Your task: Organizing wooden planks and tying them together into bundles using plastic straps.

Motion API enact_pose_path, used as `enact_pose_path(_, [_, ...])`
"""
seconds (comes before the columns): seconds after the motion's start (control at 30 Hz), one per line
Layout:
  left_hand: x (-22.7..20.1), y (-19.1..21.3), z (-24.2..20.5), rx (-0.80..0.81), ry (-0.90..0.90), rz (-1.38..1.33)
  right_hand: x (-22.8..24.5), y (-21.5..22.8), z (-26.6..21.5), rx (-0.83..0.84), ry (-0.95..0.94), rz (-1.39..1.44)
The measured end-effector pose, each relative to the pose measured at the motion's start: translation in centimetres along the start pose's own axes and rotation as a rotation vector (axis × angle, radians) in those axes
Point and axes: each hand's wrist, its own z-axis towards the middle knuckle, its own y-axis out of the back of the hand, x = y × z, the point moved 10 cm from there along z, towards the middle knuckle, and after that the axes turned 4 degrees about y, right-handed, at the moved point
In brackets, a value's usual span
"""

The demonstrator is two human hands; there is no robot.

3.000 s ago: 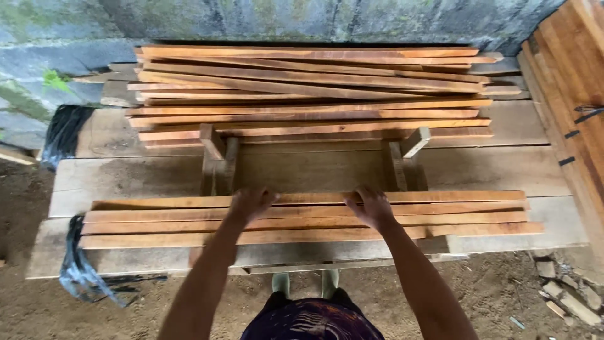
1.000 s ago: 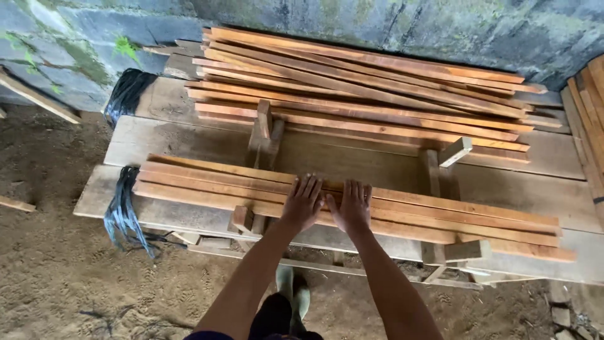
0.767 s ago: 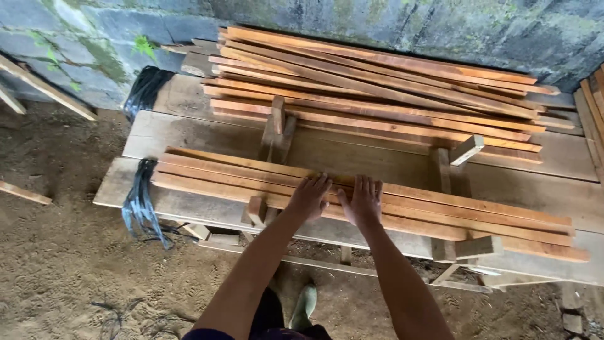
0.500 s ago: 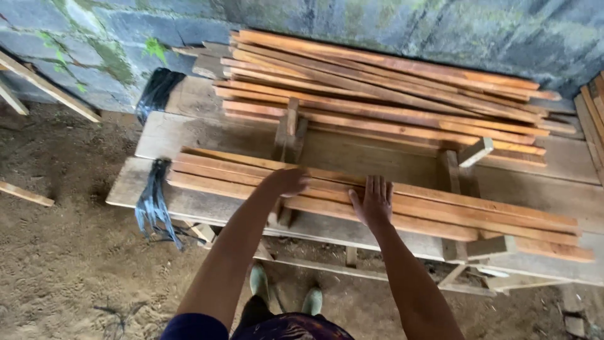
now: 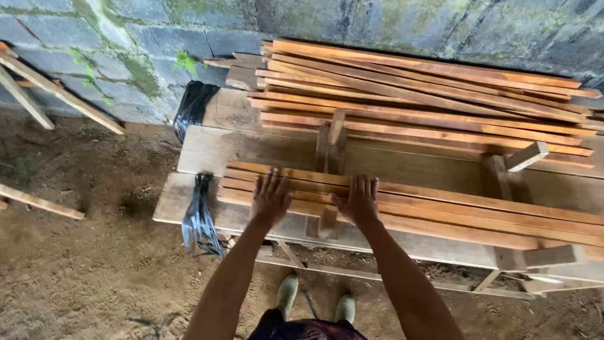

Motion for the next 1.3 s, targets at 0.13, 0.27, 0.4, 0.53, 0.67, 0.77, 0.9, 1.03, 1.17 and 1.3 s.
enact_pose_path(0.13, [0.4,-0.3,-0.7,-0.135,-0.012,-0.087,3.0,0.4,0.8,-0.146,0.049,-0.006])
enact_pose_path(0.27, [0.0,1.4,-0.5,-0.106,-0.004,-0.122,3.6,2.6,0.4,-0.322,0.091,-0.057])
enact_pose_path(0.4, [2.2,-1.3,1.1,-0.102,-0.066,-0.139,3.5,2.4,1.2,-0.303,0.085,-0.062])
enact_pose_path(0.53, [5.4,-4.4,2.8,0.095,-0.085,-0.136,2.7,2.2,0.5,-0.257,0.031,-0.036])
enact_pose_path(0.67, [7.0,-0.9,2.7,-0.010,-0.053,-0.106,1.6,0.3,1.1,-0.204,-0.027,-0.080])
enact_pose_path(0.77, [7.3,-0.7,3.2,0.024,-0.018,-0.138,2.2,0.9,1.2,-0.200,-0.050,-0.097])
enact_pose_path(0.9, [7.1,-0.8,3.3,0.160,0.037,-0.125,2.7,0.9,1.4,-0.179,0.002,-0.098])
enact_pose_path(1.03, [6.9,-0.3,3.6,0.213,0.055,-0.126,3.5,1.0,1.7,-0.243,0.077,-0.154])
enact_pose_path(1.17, [6.8,0.3,3.6,0.207,0.050,-0.116,4.2,0.2,2.8,-0.132,0.021,-0.043])
enact_pose_path(1.3, [6.8,0.8,3.7,0.179,0.050,-0.118,5.4,1.7,2.9,-0.085,-0.018,-0.023])
